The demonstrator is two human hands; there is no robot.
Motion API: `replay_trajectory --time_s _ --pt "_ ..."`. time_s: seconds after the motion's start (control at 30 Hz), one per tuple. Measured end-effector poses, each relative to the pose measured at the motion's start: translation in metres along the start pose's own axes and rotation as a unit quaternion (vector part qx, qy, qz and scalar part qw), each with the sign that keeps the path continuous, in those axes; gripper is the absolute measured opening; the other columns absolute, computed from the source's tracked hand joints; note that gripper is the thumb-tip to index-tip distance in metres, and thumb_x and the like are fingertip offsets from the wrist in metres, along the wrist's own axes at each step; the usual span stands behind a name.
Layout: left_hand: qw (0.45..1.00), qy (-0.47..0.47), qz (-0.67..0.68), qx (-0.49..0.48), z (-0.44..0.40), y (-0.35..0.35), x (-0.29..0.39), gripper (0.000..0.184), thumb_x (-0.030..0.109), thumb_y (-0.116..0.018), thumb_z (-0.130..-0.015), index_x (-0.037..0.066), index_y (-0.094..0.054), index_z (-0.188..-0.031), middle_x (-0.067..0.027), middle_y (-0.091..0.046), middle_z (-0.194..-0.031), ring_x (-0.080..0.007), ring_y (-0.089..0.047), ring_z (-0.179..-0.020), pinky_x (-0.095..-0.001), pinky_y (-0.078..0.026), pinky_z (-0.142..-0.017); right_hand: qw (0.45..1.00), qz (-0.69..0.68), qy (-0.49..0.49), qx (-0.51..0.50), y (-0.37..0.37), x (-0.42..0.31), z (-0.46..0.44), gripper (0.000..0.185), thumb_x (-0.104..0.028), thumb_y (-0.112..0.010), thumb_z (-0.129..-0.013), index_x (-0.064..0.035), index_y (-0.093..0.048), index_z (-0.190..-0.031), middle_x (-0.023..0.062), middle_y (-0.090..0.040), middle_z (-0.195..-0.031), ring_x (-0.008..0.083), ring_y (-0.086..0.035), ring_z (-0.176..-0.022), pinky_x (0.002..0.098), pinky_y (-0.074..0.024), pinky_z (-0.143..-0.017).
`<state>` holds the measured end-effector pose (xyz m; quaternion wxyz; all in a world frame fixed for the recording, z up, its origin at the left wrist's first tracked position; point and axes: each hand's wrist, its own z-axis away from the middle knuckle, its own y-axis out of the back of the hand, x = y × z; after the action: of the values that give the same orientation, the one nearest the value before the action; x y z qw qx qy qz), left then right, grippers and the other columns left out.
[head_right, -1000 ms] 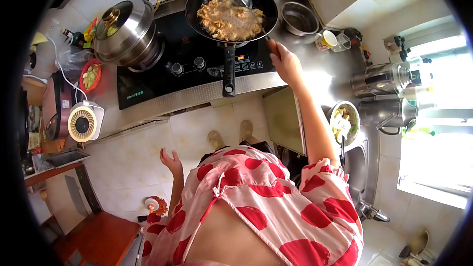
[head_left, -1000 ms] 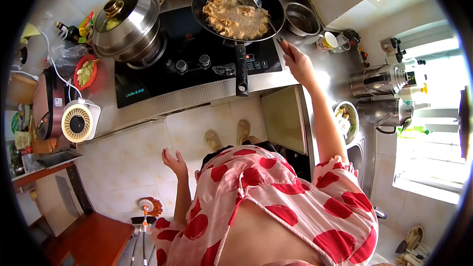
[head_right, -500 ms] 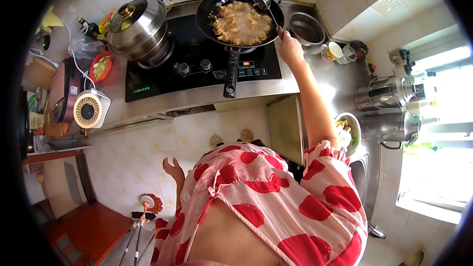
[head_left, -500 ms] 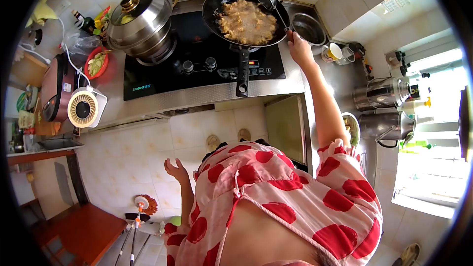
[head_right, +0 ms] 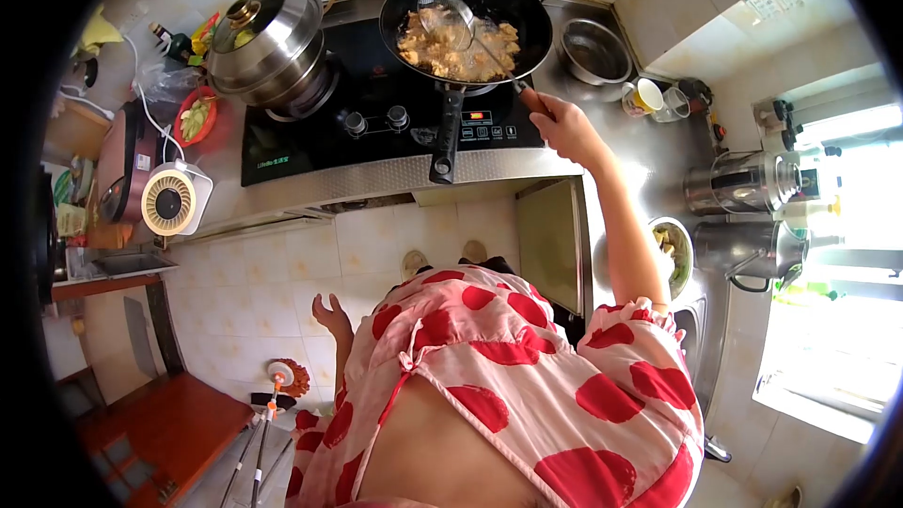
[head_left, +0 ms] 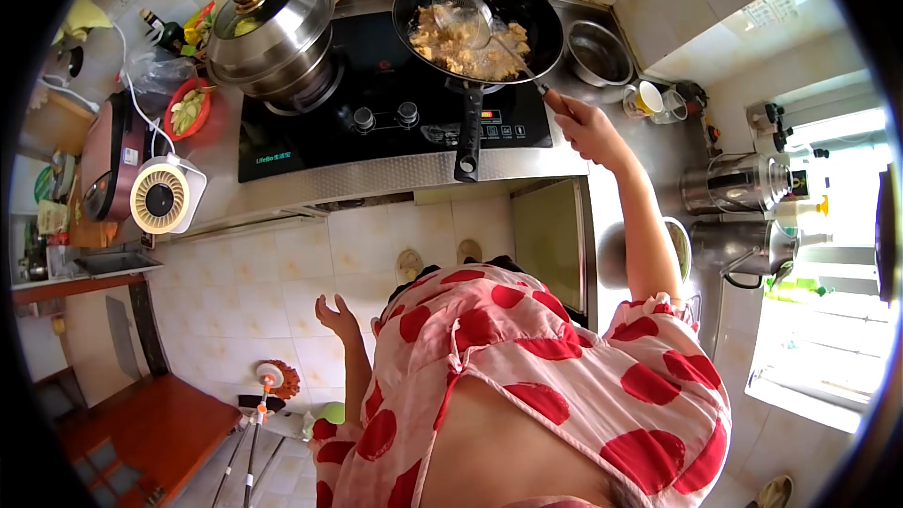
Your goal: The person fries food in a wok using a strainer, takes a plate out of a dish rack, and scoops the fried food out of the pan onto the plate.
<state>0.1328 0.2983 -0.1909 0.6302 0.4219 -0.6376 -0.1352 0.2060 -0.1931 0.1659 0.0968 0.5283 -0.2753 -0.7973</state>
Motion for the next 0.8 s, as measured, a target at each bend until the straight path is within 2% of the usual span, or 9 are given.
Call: replay_trajectory --time_s 0.07,0.13,0.17,0.33,0.53,0.6,0.67,0.73,0.8 --pt "1.0 -0.012 0.009 -0.019 -0.006 -0.004 0.002 0.039 0.018 -0.059 -0.08 -0.003 -0.046 -0.111 -0.0237 -0.045 -0.114 -0.0376 -0.041 -0.106 -0.0466 -0.035 -0.089 0.999 0.03 -0.011 0.003 -0.001 0.024 -0.007 0.036 -0.013 -0.05 -0.085 -0.0097 -0.051 -0.121 -0.0017 -0.053 -0.066 0.0058 -0.041 -0.049 0.02 -0.0364 -0.044" --pt "0.999 -0.026 0.006 -0.021 -0.011 -0.004 0.006 0.039 0.018 -0.059 -0.08 -0.003 -0.046 -0.111 -0.0235 -0.045 -0.114 -0.0374 -0.041 -0.106 -0.0465 -0.035 -0.089 0.968 0.097 0.19 0.13 -0.002 0.062 -0.023 0.037 -0.011 -0.051 -0.084 -0.0066 -0.049 -0.121 0.0027 -0.064 -0.082 0.0074 -0.046 -0.055 0.0228 -0.0426 -0.055" --pt "0.999 -0.036 0.006 -0.019 -0.012 -0.007 0.009 0.039 0.019 -0.059 -0.081 -0.002 -0.046 -0.111 -0.0232 -0.045 -0.114 -0.0372 -0.041 -0.107 -0.0463 -0.034 -0.089 0.982 0.09 0.121 0.113 0.003 0.044 -0.007 0.038 -0.01 -0.051 -0.083 -0.0049 -0.048 -0.121 0.0077 -0.064 -0.096 0.0099 -0.05 -0.061 0.0253 -0.045 -0.064" --pt "0.999 -0.036 0.003 -0.026 -0.019 -0.011 0.008 0.039 0.02 -0.059 -0.081 -0.002 -0.047 -0.111 -0.023 -0.045 -0.113 -0.0368 -0.042 -0.106 -0.0461 -0.034 -0.089 0.99 0.097 0.094 0.041 0.008 0.045 0.008 0.036 -0.011 -0.053 -0.082 -0.0054 -0.051 -0.117 0.0097 -0.064 -0.091 0.0181 -0.058 -0.066 0.0298 -0.0464 -0.065" --pt "0.999 -0.03 0.008 -0.024 -0.017 -0.012 0.013 0.039 0.021 -0.059 -0.08 -0.002 -0.047 -0.11 -0.0225 -0.047 -0.112 -0.0366 -0.042 -0.104 -0.0458 -0.034 -0.088 0.933 0.196 0.242 0.18 0.017 0.06 -0.022 0.035 -0.012 -0.052 -0.082 -0.0031 -0.049 -0.115 0.0184 -0.061 -0.095 0.0387 -0.056 -0.084 0.0429 -0.0455 -0.071" --pt "0.999 -0.02 0.004 -0.025 -0.014 -0.012 0.009 0.039 0.021 -0.059 -0.08 -0.002 -0.048 -0.11 -0.0225 -0.047 -0.111 -0.0366 -0.042 -0.104 -0.0456 -0.034 -0.088 0.91 0.341 0.068 0.225 0.022 0.043 -0.024 0.039 -0.012 -0.05 -0.082 -0.0031 -0.044 -0.119 0.0225 -0.06 -0.09 0.0394 -0.057 -0.083 0.0446 -0.0447 -0.072" --pt "0.999 -0.01 0.013 -0.034 -0.013 -0.013 0.004 0.039 0.021 -0.059 -0.08 -0.003 -0.048 -0.108 -0.0227 -0.047 -0.111 -0.0366 -0.042 -0.104 -0.0453 -0.035 -0.088 0.902 0.36 0.056 0.231 0.027 0.074 -0.045 0.042 -0.014 -0.05 -0.082 -0.0031 -0.04 -0.121 0.0249 -0.059 -0.086 0.0407 -0.056 -0.082 0.047 -0.0434 -0.072" --pt "0.999 -0.006 0.006 -0.031 -0.012 -0.008 0.006 0.038 0.021 -0.059 -0.08 -0.003 -0.049 -0.108 -0.0228 -0.048 -0.111 -0.0366 -0.042 -0.104 -0.0453 -0.036 -0.088 0.881 0.313 0.251 0.248 0.026 0.113 -0.063 0.041 -0.016 -0.052 -0.081 -0.0059 -0.043 -0.12 0.0211 -0.06 -0.075 0.0374 -0.058 -0.061 0.0453 -0.0441 -0.053" --pt "1.0 0.003 0.001 -0.026 -0.009 -0.006 0.008 0.038 0.021 -0.059 -0.08 -0.004 -0.049 -0.108 -0.0229 -0.048 -0.111 -0.0367 -0.042 -0.104 -0.0453 -0.036 -0.088 0.995 0.028 -0.086 0.045 0.016 0.042 -0.018 0.034 -0.02 -0.054 -0.083 -0.0039 -0.049 -0.113 0.0052 -0.051 -0.062 0.0124 -0.048 -0.045 0.0257 -0.0372 -0.036"
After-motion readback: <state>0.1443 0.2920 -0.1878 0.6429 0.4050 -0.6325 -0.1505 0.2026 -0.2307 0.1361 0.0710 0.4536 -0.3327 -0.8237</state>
